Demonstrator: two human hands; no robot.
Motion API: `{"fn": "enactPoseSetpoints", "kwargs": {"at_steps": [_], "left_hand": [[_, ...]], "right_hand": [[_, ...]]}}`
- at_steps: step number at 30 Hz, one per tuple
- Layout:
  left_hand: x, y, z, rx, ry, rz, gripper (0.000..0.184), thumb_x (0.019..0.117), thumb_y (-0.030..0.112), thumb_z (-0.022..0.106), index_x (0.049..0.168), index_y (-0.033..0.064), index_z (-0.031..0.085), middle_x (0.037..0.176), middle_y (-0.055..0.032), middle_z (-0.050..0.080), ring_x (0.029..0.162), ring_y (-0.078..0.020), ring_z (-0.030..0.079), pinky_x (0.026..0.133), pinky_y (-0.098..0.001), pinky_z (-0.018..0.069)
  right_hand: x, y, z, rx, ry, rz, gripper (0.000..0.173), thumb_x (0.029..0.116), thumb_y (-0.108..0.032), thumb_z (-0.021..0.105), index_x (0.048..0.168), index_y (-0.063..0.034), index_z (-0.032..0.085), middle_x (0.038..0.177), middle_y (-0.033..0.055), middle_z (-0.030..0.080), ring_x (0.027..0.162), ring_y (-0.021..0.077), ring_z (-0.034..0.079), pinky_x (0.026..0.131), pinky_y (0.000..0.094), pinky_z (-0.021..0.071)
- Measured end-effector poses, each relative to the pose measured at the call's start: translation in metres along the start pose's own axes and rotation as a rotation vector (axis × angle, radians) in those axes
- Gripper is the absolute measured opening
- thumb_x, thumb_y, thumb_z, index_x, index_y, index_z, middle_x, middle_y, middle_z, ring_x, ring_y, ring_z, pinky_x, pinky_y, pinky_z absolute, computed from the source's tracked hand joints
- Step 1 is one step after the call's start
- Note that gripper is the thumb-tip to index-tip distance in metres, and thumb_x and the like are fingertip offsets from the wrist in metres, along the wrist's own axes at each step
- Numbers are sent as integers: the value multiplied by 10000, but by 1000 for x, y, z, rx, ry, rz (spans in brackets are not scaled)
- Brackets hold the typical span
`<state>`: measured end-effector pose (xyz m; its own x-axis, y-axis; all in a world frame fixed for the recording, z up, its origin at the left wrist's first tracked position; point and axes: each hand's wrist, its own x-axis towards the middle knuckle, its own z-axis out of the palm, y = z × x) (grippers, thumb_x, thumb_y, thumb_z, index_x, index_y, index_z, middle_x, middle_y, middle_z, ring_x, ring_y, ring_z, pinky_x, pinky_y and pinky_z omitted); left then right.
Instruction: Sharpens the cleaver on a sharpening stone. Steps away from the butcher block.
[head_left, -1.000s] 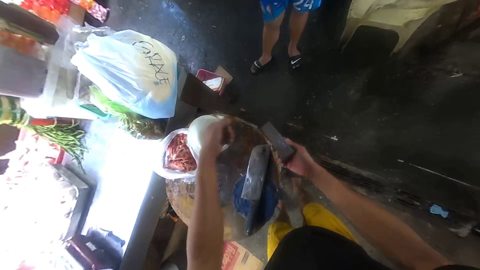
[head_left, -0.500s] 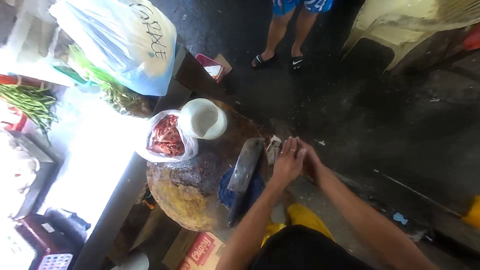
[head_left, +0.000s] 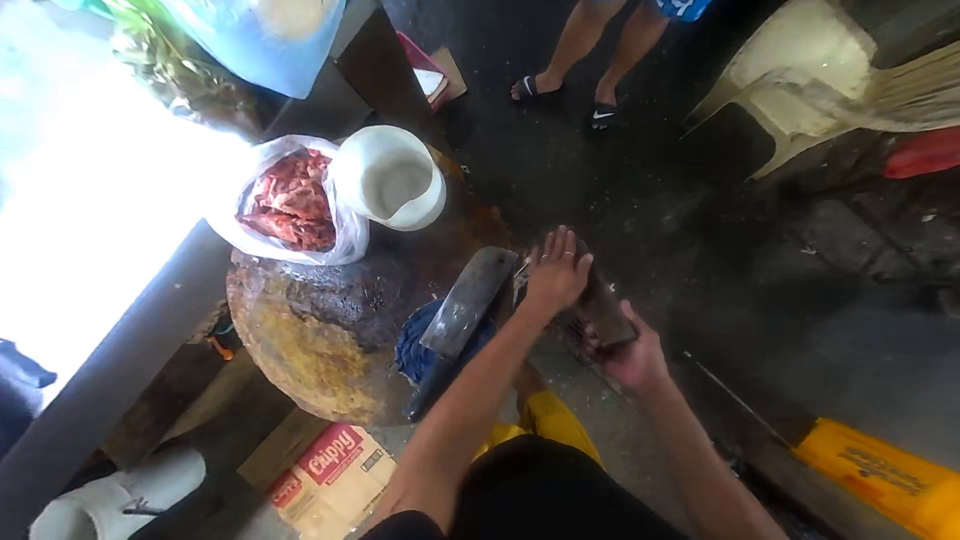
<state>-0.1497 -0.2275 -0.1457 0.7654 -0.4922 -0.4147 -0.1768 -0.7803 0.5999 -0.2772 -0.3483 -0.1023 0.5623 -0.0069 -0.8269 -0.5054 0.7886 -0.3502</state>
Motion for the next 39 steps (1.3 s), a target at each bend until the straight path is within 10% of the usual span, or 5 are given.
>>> {"fn": "enactPoseSetpoints", "kwargs": {"at_steps": [11, 18, 25, 32, 39], "left_hand": [[-13, -2, -21, -48, 20, 31, 618, 1104, 480, 281, 1603, 123, 351, 1690, -48, 285, 1569, -231, 235, 1272, -546, 166], [-6, -54, -227, -4, 572, -224, 486, 1092, 391, 367, 1344, 63, 624, 1273, -182, 679, 1184, -326, 657, 1009, -548, 501], [52, -149, -269, 296, 6, -581, 452, 992, 330, 575, 1080, -106, 659, 1195, -365, 625, 1173, -542, 590, 920, -753, 442], [37, -116, -271, -419, 211, -708, 338, 1023, 363, 484, 754, 170, 550, 568, 62, 498, 424, -49, 424, 413, -222, 373], [-10, -47, -229, -546, 365, -440, 458, 1073, 423, 496, 917, 45, 704, 711, -11, 694, 570, -114, 663, 576, -324, 598]], "right_hand": [[-5, 6, -7, 34, -97, 5, 681, 1066, -601, 182, 1171, -75, 600, 865, 122, 682, 716, 218, 670, 652, 369, 590], [1, 13, -22, 130, -173, 73, 574, 1044, -528, 309, 1213, -70, 610, 928, 159, 695, 751, 251, 687, 668, 394, 600], [20, 18, -21, 104, -190, 82, 649, 1071, -557, 199, 1173, -62, 605, 844, 144, 670, 691, 235, 655, 643, 369, 572], [36, 20, -3, 168, -110, 145, 605, 1069, -574, 277, 1193, -70, 590, 847, 137, 649, 682, 228, 643, 644, 370, 573], [62, 13, 35, 118, -102, 148, 614, 1071, -587, 279, 1207, -68, 577, 845, 137, 651, 669, 224, 648, 629, 363, 577]]}}
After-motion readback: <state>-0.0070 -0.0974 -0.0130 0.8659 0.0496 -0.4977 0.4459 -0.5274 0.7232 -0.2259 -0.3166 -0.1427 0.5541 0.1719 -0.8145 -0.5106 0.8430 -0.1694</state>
